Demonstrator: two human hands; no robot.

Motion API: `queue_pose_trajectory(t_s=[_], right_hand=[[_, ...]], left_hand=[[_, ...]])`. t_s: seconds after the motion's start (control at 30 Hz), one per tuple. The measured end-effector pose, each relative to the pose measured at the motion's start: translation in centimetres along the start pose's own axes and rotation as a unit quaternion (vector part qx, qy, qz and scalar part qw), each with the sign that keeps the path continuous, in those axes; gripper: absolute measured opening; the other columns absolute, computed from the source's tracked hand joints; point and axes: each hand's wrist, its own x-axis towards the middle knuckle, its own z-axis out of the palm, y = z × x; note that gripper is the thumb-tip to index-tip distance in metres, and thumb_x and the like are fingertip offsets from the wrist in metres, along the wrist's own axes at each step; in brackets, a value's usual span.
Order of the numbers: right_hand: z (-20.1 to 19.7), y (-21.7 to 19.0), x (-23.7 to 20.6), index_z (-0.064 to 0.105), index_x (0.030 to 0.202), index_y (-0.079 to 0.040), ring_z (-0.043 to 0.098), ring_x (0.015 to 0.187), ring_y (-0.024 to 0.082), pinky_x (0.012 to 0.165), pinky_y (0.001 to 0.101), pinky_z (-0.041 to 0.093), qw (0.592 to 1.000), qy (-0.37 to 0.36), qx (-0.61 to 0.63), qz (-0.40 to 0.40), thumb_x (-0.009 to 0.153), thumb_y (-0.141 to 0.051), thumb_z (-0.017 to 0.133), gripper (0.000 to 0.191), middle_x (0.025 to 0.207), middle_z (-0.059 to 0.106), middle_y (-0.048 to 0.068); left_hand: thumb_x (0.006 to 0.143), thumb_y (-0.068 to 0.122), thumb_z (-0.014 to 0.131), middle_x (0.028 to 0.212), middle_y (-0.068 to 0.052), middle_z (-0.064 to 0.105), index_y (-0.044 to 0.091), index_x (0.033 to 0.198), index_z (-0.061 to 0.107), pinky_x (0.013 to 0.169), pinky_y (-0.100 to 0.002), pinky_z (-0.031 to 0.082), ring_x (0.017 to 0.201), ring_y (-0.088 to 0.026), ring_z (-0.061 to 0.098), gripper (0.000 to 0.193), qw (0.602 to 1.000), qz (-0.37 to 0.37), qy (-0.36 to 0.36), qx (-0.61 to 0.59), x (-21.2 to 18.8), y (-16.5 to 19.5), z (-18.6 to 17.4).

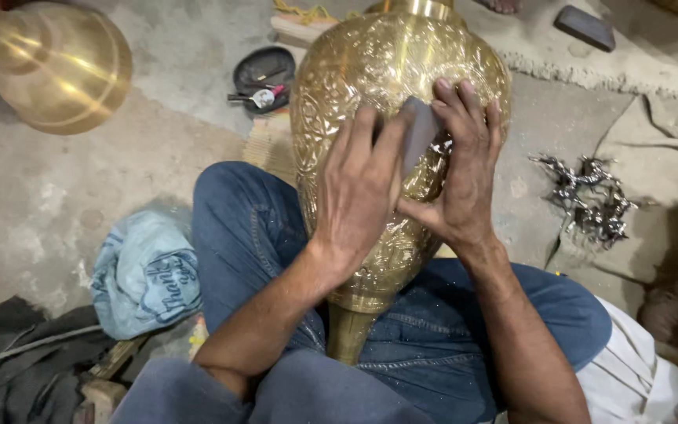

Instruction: The person sits cross-legged on the floor with a large engraved brass vase in their lap. They rub the engraved surface with a gray abrasive block, repositioning the vase and turning it to reach different areas, then hold a small punch against the engraved pattern and strike it with a wooden mallet to chase the design.

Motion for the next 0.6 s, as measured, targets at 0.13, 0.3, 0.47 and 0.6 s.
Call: queue_pose_trajectory(t_s=[0.13, 0.3, 0.47, 0.6], right_hand=[[-0.2, -0.2, 0.0, 0.029, 0.159, -0.015, 0.027, 0.164, 0.030, 0.139, 0.0547, 0.006, 1.000, 0.009, -0.010, -0.003, 0.085, -0.073, 0.077, 0.106, 0.170, 0.037, 0.012], [-0.3, 0.0, 0.0, 0.028, 0.160, -0.015, 0.026, 0.163, 0.029, 0.139, 0.0536, 0.005, 1.000, 0.015, 0.004, -0.014, 0.083, -0.077, 0.076, 0.110, 0.169, 0.036, 0.011], [-0.3, 0.2, 0.0, 0.028, 0.158, -0.015, 0.027, 0.162, 0.028, 0.139, 0.0528, 0.005, 1.000, 0.020, -0.001, -0.004, 0.084, -0.076, 0.074, 0.107, 0.169, 0.036, 0.012], [-0.4, -0.1, 0.2, 0.029, 0.158, -0.015, 0.027, 0.162, 0.027, 0.138, 0.0524, 0.004, 1.000, 0.010, -0.011, -0.005, 0.082, -0.072, 0.076, 0.105, 0.169, 0.037, 0.009]], left_hand=[[0.092, -0.001, 0.073, 0.116, -0.020, 0.056, 0.002, 0.136, 0.059, 0.086, -0.043, 0.057, 0.102, -0.034, 0.063, 0.046, 0.999, -0.030, -0.031, -0.011, -2.2, -0.2, -0.7], [0.095, -0.004, 0.072, 0.118, -0.020, 0.057, 0.004, 0.136, 0.059, 0.089, -0.046, 0.056, 0.105, -0.035, 0.063, 0.044, 0.999, -0.027, -0.026, -0.001, -2.1, -0.6, 0.7], [0.091, -0.002, 0.070, 0.116, -0.020, 0.057, 0.004, 0.133, 0.061, 0.087, -0.046, 0.058, 0.104, -0.036, 0.064, 0.044, 0.999, -0.026, -0.039, -0.005, -1.3, 0.3, -0.8], [0.093, -0.001, 0.071, 0.116, -0.020, 0.058, 0.005, 0.133, 0.062, 0.086, -0.046, 0.057, 0.103, -0.036, 0.065, 0.042, 0.999, -0.029, -0.032, 0.005, -0.5, 0.5, -1.1]])
